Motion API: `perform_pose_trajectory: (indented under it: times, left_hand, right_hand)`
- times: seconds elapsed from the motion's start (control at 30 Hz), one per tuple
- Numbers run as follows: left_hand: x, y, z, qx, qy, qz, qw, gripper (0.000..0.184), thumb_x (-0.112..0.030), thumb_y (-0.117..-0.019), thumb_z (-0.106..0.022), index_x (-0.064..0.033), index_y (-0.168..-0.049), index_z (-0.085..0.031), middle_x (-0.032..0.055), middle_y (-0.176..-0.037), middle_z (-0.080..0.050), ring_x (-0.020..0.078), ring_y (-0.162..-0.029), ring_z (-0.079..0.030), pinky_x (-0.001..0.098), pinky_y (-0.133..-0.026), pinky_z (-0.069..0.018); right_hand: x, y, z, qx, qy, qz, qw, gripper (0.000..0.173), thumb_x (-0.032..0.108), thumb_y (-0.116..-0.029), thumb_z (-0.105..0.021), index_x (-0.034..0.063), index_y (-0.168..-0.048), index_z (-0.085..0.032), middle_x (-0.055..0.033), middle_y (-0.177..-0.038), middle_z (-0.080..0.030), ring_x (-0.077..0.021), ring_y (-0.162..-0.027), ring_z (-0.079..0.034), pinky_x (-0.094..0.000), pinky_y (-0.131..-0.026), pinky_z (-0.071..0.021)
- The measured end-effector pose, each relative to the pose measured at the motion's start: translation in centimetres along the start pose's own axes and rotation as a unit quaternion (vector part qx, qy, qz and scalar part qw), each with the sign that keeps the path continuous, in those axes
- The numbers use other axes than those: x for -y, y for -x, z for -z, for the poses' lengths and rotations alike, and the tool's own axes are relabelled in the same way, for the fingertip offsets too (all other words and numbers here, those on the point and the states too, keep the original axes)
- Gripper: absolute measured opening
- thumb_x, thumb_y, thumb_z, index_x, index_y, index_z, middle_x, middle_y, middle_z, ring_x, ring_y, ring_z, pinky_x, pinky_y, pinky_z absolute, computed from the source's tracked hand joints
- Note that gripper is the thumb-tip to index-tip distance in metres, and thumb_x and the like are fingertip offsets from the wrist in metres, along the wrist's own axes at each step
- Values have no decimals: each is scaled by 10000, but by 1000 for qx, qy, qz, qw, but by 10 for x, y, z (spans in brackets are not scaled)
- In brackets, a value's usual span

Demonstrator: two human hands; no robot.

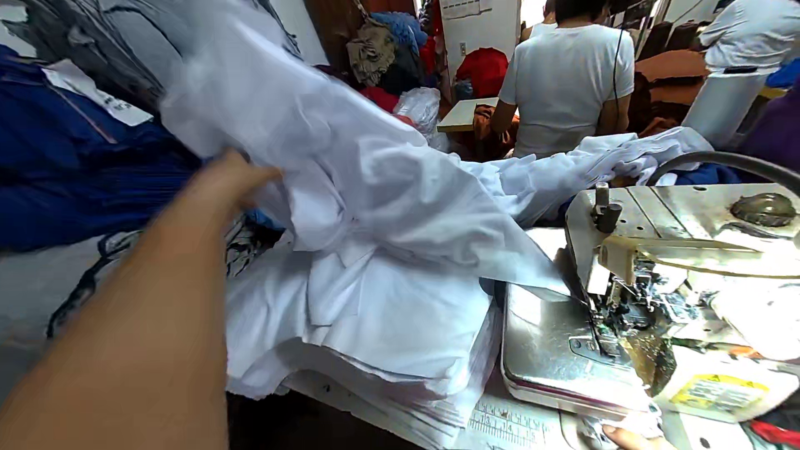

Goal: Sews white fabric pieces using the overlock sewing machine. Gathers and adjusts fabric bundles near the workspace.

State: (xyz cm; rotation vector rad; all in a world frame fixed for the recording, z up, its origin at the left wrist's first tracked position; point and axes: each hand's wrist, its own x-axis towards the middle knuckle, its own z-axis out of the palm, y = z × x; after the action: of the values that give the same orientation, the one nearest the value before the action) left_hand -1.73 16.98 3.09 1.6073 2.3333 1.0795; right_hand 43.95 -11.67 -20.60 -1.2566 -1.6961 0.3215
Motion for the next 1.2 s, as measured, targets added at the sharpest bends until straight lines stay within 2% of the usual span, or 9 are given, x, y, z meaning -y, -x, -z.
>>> perform_pose_trajectory:
  times: [0.13, 0.23, 0.37, 0.53, 0.7, 0.77, 0.9, 1.03, 1.2]
  left_hand:
    - [58, 58, -47, 44, -26, -33, 998, 718, -197, -1006, -647, 141, -1530, -291, 472, -1448, -380, 644, -1357, -368, 776, -1083, -278]
    - [80, 123, -59, 103, -11, -66, 992, 548, -161, -1026, -606, 66, -1493, -431, 382, -1425, -488, 564, -1316, -474, 740, -1062, -347]
    - [102, 233, -46, 110, -64, -200, 972, 391, -108, -1047, -504, 48, -1397, -583, 307, -1550, -413, 503, -1379, -466, 681, -1072, -386]
    - [125, 365, -35, 106, 21, -262, 959, 310, -220, -1030, -525, -31, -1117, -754, 101, -1152, -731, 148, -1095, -685, 327, -955, -556]
    - [124, 445, -70, 488, -13, -79, 869, 421, -284, -1020, -617, -8, -1335, -662, 227, -1287, -675, 395, -1206, -649, 585, -1030, -495]
    - [120, 465, -79, 501, -26, -94, 860, 421, -299, -1018, -620, -16, -1325, -671, 226, -1246, -688, 403, -1185, -653, 585, -1011, -499]
    - [118, 486, -92, 353, -67, -195, 912, 297, -222, -934, -696, -18, -1142, -754, 196, -985, -744, 393, -938, -734, 563, -803, -584]
    - [102, 485, -105, 482, -158, -147, 849, 376, -188, -989, -645, 28, -1296, -669, 267, -1143, -702, 447, -1097, -678, 580, -943, -528]
    - [98, 485, -122, 488, -189, -163, 836, 249, -122, -1013, -578, 78, -1078, -713, 276, -1053, -711, 444, -1022, -703, 559, -872, -555]
  right_hand:
    - [-1, 1, -2, -1, 7, 13, 1000, 248, 85, -1032, -544, -71, -1034, -737, -217, -823, -714, -254, -759, -679, -324, -782, -546]
    - [3, 0, -1, -10, 40, 16, 999, 234, 80, -1012, -548, -50, -1038, -741, -182, -811, -718, -205, -762, -676, -272, -792, -537]
    - [0, 2, -3, -30, 75, 34, 996, 279, 148, -1028, -523, -21, -1036, -746, -141, -808, -720, -128, -762, -663, -209, -781, -521]
    - [-17, 9, -1, -32, 6, 11, 999, 328, 227, -1042, -512, -19, -1082, -726, -47, -827, -685, 31, -774, -615, -143, -747, -514]
    - [-19, 9, 3, -34, 1, 45, 998, 337, 201, -1044, -509, -61, -1110, -711, -81, -841, -689, 10, -795, -619, -158, -766, -512]
    - [-16, 14, 2, -40, -27, 61, 997, 302, 193, -1052, -512, -28, -1132, -700, -50, -864, -691, 22, -821, -624, -158, -787, -520]
    - [3, 38, -5, 11, -59, 113, 992, 193, 237, -1067, -520, 133, -1131, -669, -2, -872, -686, -46, -814, -664, -221, -749, -562]
    - [22, 55, -22, 58, -99, 149, 982, 184, 202, -1063, -517, 126, -1149, -660, -35, -871, -667, -105, -844, -663, -238, -814, -554]
    - [27, 79, -48, 153, -103, 80, 980, 223, 183, -1032, -530, 87, -1060, -730, -57, -822, -698, -108, -769, -655, -204, -745, -533]
